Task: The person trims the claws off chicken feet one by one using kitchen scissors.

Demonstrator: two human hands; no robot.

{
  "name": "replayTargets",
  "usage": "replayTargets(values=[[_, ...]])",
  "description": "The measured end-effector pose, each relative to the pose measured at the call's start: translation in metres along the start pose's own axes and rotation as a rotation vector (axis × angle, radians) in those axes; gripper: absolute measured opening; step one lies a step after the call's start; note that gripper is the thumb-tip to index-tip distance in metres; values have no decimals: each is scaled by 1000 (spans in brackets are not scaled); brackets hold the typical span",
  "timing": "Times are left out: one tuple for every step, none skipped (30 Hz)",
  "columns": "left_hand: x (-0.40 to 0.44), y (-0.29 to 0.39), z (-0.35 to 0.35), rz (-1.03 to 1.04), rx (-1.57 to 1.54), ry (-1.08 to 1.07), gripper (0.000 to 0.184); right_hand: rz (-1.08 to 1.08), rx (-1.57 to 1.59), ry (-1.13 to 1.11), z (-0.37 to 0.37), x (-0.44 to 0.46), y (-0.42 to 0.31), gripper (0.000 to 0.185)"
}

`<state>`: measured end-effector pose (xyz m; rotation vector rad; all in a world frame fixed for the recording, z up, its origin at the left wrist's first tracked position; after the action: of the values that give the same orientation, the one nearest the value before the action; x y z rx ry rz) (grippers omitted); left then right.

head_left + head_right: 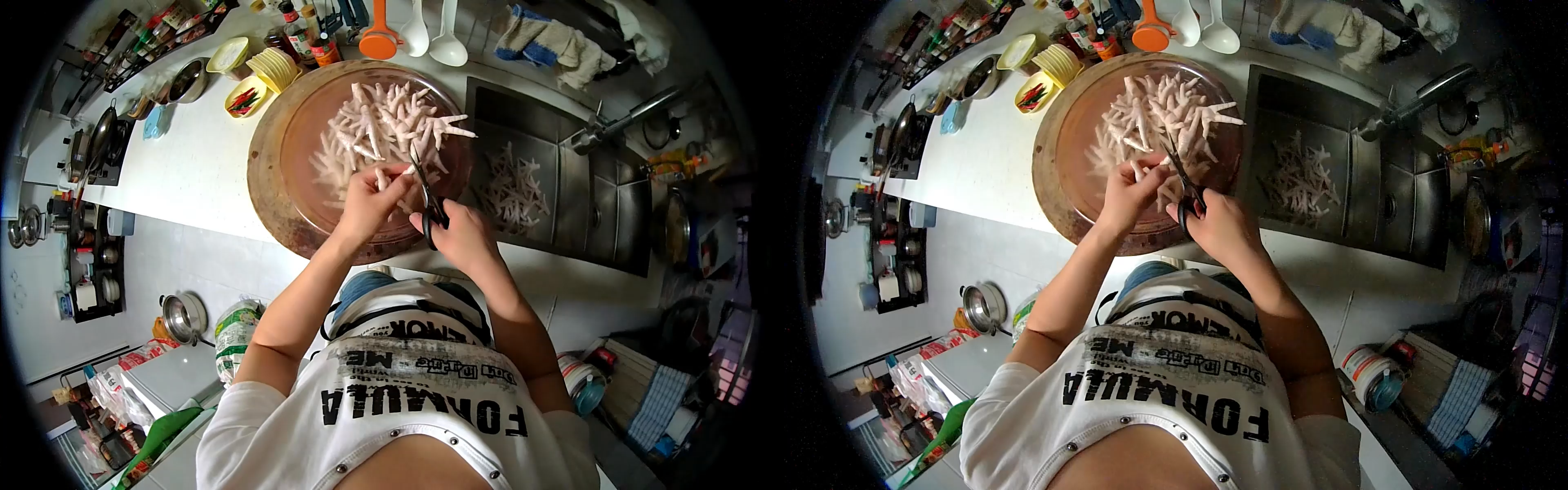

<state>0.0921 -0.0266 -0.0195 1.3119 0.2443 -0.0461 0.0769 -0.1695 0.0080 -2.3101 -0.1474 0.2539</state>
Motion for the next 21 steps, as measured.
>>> replayTargets(values=[[-4, 24, 2, 281, 226, 33, 19, 2, 2, 2, -2, 0, -1, 47], [-8, 31, 0, 353, 293, 63, 20, -8, -57, -14, -5, 0, -5, 48], [-12, 41, 1, 352, 294, 61, 20, -19, -117, -31, -7, 0, -9, 49], [-18, 54, 7, 418, 503, 44, 21, -17, -116, -31, -9, 0, -9, 49], [-22, 61, 11, 482, 711, 25, 22, -33, -148, -43, -9, 0, -10, 49], [-22, 63, 9, 481, 712, 24, 22, -50, -181, -55, -9, 0, -11, 50], [-23, 64, 12, 508, 777, -23, 23, -49, -181, -56, -9, -1, -9, 50], [-24, 64, 15, 535, 842, -71, 24, -97, -193, -66, -7, -1, -10, 50], [-22, 64, 11, 534, 842, -71, 24, -144, -205, -77, -5, -2, -12, 51], [-21, 64, 7, 543, 826, -75, 24, -143, -205, -80, -3, -2, -9, 51], [-19, 64, 6, 554, 810, -79, 23, -136, -169, -107, 1, -3, -6, 51], [-19, 65, 8, 590, 838, -104, 23, -128, -134, -133, 5, -4, -4, 50], [-17, 62, 7, 587, 838, -102, 23, -127, -134, -137, 5, -3, -5, 50], [-12, 54, 1, 542, 784, -92, 22, -60, -100, -177, 8, -3, -2, 50], [-8, 46, -3, 499, 730, -83, 22, 7, -66, -214, 11, -3, 3, 49], [-6, 40, -1, 500, 728, -86, 22, 9, -67, -211, 12, -3, 5, 49], [2, 26, -10, 351, 519, -26, 21, 25, 17, -191, 15, -3, 9, 48], [6, 13, -18, 200, 311, 33, 21, 39, 101, -172, 19, -3, 14, 47], [8, 14, -19, 200, 310, 32, 21, 40, 101, -170, 25, -1, 22, 47], [11, 1, -22, 45, 195, 18, 21, 87, 224, -168, 31, 0, 34, 46], [11, -9, -22, -109, 80, 5, 21, 135, 347, -167, 35, 1, 39, 45]])
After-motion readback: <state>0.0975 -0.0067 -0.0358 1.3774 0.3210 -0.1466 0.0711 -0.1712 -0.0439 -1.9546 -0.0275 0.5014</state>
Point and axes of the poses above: each hand's wrist, its own x-axis towards the middle knuckle, its own z-axis out of the palm, y = z × x, the point moved 10 cm from there along x, towards the middle knuckle, and after that the axes turned 7 degrees about y, right-handed, at the moved point
